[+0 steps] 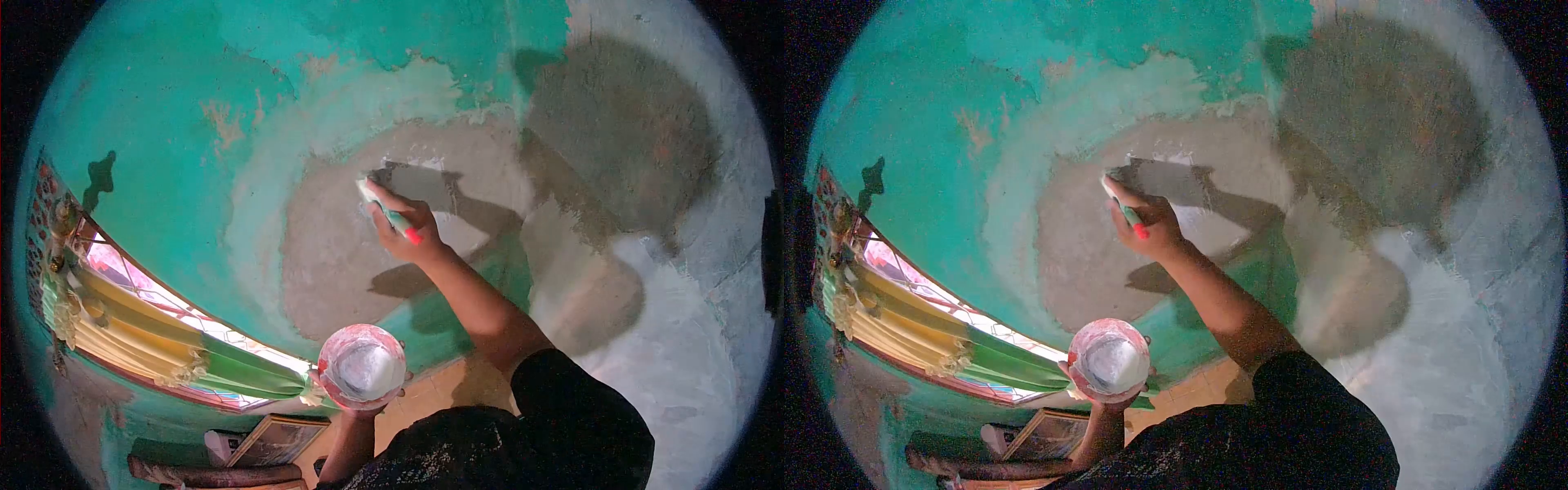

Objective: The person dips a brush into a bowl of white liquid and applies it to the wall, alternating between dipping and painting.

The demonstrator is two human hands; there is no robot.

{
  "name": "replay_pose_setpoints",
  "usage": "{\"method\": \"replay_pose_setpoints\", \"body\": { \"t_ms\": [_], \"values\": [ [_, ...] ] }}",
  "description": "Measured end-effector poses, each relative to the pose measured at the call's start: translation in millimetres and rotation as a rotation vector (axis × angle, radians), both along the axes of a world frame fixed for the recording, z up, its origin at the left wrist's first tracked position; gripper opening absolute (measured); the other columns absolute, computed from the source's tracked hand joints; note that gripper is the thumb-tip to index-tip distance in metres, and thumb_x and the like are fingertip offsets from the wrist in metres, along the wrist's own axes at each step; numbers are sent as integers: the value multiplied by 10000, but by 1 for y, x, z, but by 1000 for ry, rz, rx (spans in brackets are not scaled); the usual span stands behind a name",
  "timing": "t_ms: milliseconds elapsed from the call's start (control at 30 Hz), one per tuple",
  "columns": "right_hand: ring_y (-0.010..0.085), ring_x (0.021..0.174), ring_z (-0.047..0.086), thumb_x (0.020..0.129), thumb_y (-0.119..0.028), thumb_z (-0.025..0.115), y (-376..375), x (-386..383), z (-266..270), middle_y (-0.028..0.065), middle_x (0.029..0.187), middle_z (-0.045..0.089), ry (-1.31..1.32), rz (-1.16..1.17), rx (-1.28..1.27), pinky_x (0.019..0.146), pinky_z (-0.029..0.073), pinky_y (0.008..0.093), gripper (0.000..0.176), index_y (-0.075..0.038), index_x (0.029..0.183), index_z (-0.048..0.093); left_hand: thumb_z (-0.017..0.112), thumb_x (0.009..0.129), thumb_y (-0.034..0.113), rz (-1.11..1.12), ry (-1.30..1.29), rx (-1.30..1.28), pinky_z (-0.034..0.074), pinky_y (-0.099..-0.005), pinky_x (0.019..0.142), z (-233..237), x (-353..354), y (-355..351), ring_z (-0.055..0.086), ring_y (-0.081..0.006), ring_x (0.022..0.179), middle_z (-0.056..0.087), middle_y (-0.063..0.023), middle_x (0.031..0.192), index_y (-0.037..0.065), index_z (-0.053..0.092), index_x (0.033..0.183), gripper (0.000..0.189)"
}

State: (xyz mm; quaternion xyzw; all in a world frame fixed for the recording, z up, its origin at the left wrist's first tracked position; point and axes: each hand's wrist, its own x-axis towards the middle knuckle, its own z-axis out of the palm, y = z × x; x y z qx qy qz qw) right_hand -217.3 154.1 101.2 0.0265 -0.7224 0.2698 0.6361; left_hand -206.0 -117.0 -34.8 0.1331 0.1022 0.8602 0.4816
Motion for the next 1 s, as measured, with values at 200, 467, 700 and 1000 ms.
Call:
{"method": "replay_pose_setpoints", "body": {
  "t_ms": [200,467,700,1000],
  "values": [
    [211,925,701,955,-184,605,72,13,-3,177,1035,717,24,18,-267,797,535,308,322,-53,1248,634,510,631,915,41,26,-18,510,-697,792,-1,1,-1,516,-525,1125,384,-340,1371,63,300,1451,1202],
    [244,904,695,954,-113,556,103,19,-5,202,1015,703,378,-513,-216,760,536,345,329,5,1256,610,535,609,911,85,104,-43,483,-714,816,-13,-7,0,513,-502,1141,442,-311,1342,66,355,1428,1191],
    [232,990,644,984,-121,501,39,-28,-28,136,1092,681,509,221,-1025,812,533,353,373,-27,1342,546,524,596,920,278,237,-269,474,-722,825,-17,-3,-2,507,-507,1152,452,-307,1343,66,367,1423,1199],
    [227,927,679,900,-78,584,61,-7,-30,141,989,713,217,-31,-322,833,520,355,188,-25,1040,699,561,598,899,56,20,-18,460,-743,839,2,0,0,503,-519,1155,416,-319,1366,67,343,1437,1201]
  ]
}}
